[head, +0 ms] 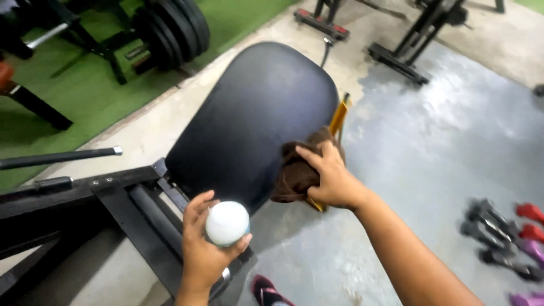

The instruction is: Cleaning a leg press gym machine with a cloth and cleaning spray.

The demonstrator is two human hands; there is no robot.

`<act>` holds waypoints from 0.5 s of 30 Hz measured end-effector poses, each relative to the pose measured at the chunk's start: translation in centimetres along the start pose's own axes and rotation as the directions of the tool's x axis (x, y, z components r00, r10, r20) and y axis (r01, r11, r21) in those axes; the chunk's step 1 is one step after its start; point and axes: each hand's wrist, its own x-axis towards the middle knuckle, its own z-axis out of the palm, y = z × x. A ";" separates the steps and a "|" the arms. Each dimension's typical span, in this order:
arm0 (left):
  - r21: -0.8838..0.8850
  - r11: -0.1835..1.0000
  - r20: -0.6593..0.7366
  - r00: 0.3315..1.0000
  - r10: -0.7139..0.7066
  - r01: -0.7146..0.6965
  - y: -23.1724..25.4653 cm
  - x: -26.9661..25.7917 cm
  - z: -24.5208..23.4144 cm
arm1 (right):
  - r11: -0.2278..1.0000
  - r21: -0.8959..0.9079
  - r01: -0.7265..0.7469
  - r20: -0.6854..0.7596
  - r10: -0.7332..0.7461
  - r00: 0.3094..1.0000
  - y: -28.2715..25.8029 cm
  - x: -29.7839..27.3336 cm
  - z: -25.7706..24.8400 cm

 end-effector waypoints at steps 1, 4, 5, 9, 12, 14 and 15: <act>0.001 1.000 -0.013 1.000 0.002 -0.002 -1.0 0.9 -0.1 | 1.000 -0.001 0.013 0.001 -0.013 1.000 1.6 1.3 1.2; 0.125 0.992 -0.061 0.998 0.011 -0.004 -3.9 3.5 0.4 | 0.971 0.218 -0.098 0.105 0.077 0.992 5.2 4.9 4.5; 0.124 0.991 -0.072 0.997 -0.037 0.045 -4.8 4.4 0.7 | 0.901 0.383 -0.206 0.111 0.176 0.978 5.3 6.3 5.1; 0.018 0.914 -0.022 0.914 -0.405 0.406 -10.8 7.2 2.3 | 0.342 0.750 -0.566 0.341 0.533 0.774 7.7 11.2 8.8; -0.048 0.886 -0.002 0.887 -0.463 0.462 -12.9 10.1 4.2 | -0.123 0.743 -0.658 0.595 0.573 0.564 13.7 11.5 14.6; 0.006 0.853 0.053 0.851 -0.522 0.522 -13.2 12.8 5.3 | -0.203 0.766 -0.610 0.599 0.568 0.564 14.8 12.8 15.1; 0.059 0.821 0.095 0.815 -0.571 0.568 -13.4 14.0 5.8 | -0.272 0.787 -0.553 0.597 0.559 0.575 15.3 13.4 15.4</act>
